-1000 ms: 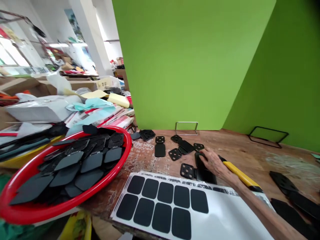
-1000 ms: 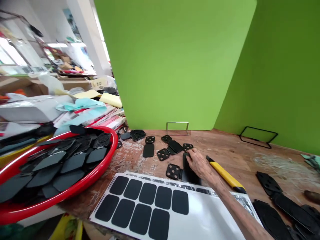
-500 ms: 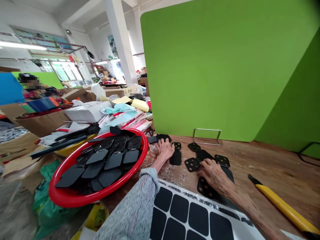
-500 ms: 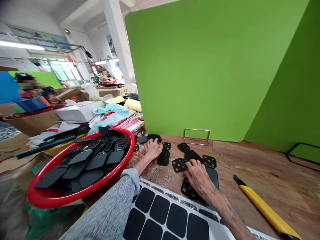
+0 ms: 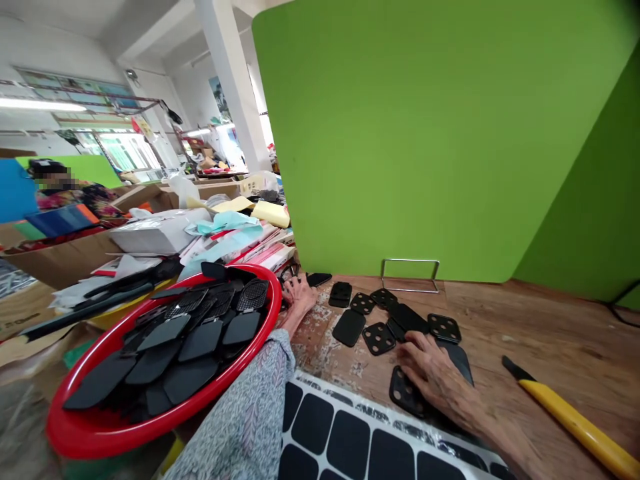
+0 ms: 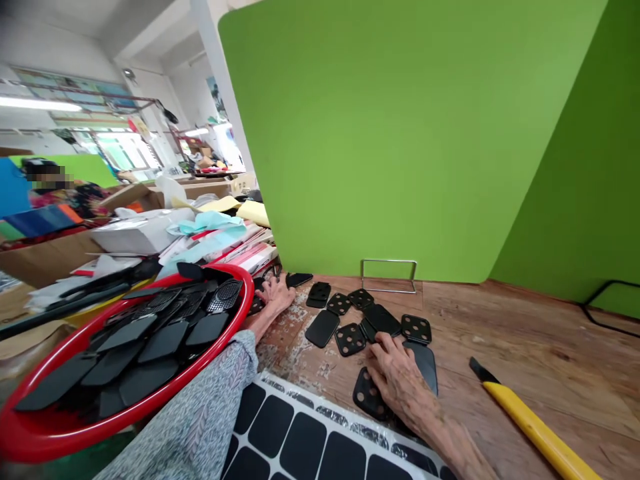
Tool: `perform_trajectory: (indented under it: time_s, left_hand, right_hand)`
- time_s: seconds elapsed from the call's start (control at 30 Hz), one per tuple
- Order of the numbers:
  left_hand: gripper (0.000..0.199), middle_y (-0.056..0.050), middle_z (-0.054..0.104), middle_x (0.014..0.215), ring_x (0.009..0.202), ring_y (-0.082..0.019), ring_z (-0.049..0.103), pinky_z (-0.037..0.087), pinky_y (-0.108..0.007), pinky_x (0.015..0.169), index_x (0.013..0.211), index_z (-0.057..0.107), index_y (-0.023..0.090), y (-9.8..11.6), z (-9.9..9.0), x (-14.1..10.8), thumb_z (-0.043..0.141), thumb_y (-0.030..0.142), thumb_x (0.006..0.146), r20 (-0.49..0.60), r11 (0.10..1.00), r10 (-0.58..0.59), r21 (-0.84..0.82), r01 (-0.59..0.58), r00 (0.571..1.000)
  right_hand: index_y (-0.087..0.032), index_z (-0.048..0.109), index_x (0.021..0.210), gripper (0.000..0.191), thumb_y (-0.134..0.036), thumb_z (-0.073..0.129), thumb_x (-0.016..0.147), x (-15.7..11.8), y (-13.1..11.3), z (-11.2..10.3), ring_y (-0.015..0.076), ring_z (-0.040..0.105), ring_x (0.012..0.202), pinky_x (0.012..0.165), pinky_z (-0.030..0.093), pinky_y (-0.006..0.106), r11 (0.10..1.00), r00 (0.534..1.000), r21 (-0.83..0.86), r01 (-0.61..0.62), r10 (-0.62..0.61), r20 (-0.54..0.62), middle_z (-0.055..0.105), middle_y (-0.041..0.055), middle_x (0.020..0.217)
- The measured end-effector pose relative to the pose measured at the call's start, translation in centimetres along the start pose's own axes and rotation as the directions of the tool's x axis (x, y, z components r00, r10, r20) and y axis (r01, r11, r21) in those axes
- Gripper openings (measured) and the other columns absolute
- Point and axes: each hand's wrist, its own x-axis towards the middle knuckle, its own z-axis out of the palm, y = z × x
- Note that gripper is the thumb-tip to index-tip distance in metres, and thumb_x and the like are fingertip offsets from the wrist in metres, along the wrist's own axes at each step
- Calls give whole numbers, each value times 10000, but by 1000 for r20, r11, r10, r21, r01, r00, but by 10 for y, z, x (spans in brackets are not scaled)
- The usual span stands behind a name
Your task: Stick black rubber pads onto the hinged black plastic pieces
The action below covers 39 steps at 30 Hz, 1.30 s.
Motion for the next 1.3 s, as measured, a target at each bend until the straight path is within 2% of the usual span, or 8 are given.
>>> perform_trajectory:
  time_s: [0.3, 0.43, 0.53, 0.7, 0.8, 0.9, 1.07, 1.3]
  left_hand:
    - [377, -100, 490, 1267, 1138, -277, 473, 401, -470, 936, 1098, 560, 153, 4, -31, -49, 677, 280, 763, 138, 928, -67, -355, 113, 988]
    - [294, -67, 632, 875, 829, -214, 595, 474, -341, 719, 892, 588, 154, 5, -54, -101, 722, 295, 671, 362, 753, -17, -608, 250, 932]
    - [293, -38, 631, 768, 708, -174, 603, 479, -289, 633, 790, 582, 164, 10, -69, -152, 716, 390, 663, 523, 550, 101, -738, 390, 846]
    - [316, -9, 637, 786, 668, -130, 594, 471, -249, 610, 883, 602, 179, 19, -82, -229, 726, 404, 699, 623, 201, 225, -782, 590, 749]
    - [264, -18, 658, 777, 648, -130, 600, 465, -247, 604, 854, 621, 156, 17, -87, -257, 741, 349, 721, 659, 0, 234, -736, 677, 715]
    - [235, -42, 690, 874, 752, -152, 634, 484, -258, 689, 862, 646, 143, 10, -94, -273, 706, 350, 768, 645, -106, 254, -722, 684, 720]
    - [259, -92, 706, 947, 880, -209, 650, 503, -303, 758, 912, 677, 118, -3, -109, -287, 601, 359, 855, 641, -116, 322, -704, 701, 697]
    - [270, -105, 709, 982, 914, -234, 655, 524, -321, 759, 984, 674, 115, -12, -115, -299, 621, 339, 842, 624, -113, 330, -719, 686, 708]
  right_hand:
    - [-208, 592, 1017, 204, -209, 427, 896, 0, 5, 4, 274, 509, 1049, 836, 458, 456, 999, 997, -21, 32, -33, -68, 522, 108, 1179]
    - [-177, 585, 1079, 277, -241, 372, 913, -11, -9, 1, 317, 493, 1137, 939, 389, 539, 1000, 987, -5, 1, -2, -163, 484, 164, 1260]
    - [-203, 552, 1157, 299, -318, 398, 928, -33, -49, -13, 293, 514, 1142, 981, 386, 497, 978, 979, 208, -10, 52, -199, 547, 140, 1220]
    - [-214, 553, 1093, 249, -378, 508, 911, -70, -123, -24, 192, 613, 801, 750, 495, 325, 658, 975, 736, -159, 220, 14, 651, 36, 905]
    - [-185, 557, 1010, 237, -396, 505, 913, -89, -141, -18, 170, 598, 736, 692, 490, 293, 419, 945, 886, -197, 323, 57, 637, 36, 878]
    - [-180, 563, 1040, 255, -400, 509, 923, -109, -149, -20, 133, 572, 695, 664, 454, 254, 264, 922, 938, -224, 370, 116, 614, 16, 868]
    - [-221, 586, 1159, 321, -445, 467, 961, -137, -162, -25, 134, 512, 751, 707, 399, 246, 157, 890, 950, -270, 417, 184, 558, -14, 751]
    - [-245, 611, 1161, 299, -431, 524, 943, -153, -174, -12, 147, 548, 777, 790, 433, 271, -162, 849, 956, -244, 441, 291, 621, 6, 752]
